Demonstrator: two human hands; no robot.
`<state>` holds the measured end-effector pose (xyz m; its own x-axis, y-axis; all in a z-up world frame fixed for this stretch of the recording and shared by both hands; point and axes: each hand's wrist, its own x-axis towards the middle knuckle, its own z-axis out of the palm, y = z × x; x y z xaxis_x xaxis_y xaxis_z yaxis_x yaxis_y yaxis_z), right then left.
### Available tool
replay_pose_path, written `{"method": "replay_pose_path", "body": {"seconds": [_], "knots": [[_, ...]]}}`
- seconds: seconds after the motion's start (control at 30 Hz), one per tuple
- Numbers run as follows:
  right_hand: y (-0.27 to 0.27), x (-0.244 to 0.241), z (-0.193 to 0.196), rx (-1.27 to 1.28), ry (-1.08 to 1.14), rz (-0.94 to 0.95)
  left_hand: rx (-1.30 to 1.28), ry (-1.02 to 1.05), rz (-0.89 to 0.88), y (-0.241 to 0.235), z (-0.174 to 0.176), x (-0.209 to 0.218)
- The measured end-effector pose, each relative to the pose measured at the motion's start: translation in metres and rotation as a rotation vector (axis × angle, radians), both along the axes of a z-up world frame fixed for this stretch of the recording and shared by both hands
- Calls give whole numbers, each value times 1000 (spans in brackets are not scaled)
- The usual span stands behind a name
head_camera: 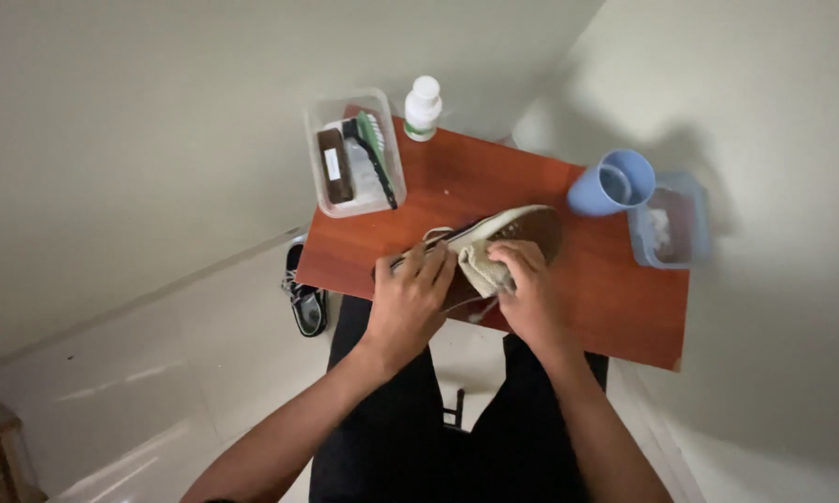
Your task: The person wipes the sole of a sneaker with a cloth, repeatedly rubbing the textured surface. They then use a small rectangular eraser-like tool to rub the same sole area.
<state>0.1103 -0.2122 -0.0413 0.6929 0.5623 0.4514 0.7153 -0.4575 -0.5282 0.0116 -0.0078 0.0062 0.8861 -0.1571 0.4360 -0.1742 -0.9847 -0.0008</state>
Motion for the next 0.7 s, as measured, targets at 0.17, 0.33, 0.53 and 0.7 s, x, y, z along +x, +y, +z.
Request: {"method": "replay_pose_path", "body": {"seconds": [0.17, 0.33, 0.53, 0.7], "knots": [[-3, -13, 20, -50, 94, -5, 25, 23, 10, -4, -8, -5], [-17, -44, 53, -137, 328, 196, -7, 79, -6, -5, -5, -12], [-60, -30, 40, -42, 220, -249, -21, 6, -68, -4, -4, -12], [-16, -25, 39, -23, 213, -436, -81, -24, -77, -4, -13, -10]]}}
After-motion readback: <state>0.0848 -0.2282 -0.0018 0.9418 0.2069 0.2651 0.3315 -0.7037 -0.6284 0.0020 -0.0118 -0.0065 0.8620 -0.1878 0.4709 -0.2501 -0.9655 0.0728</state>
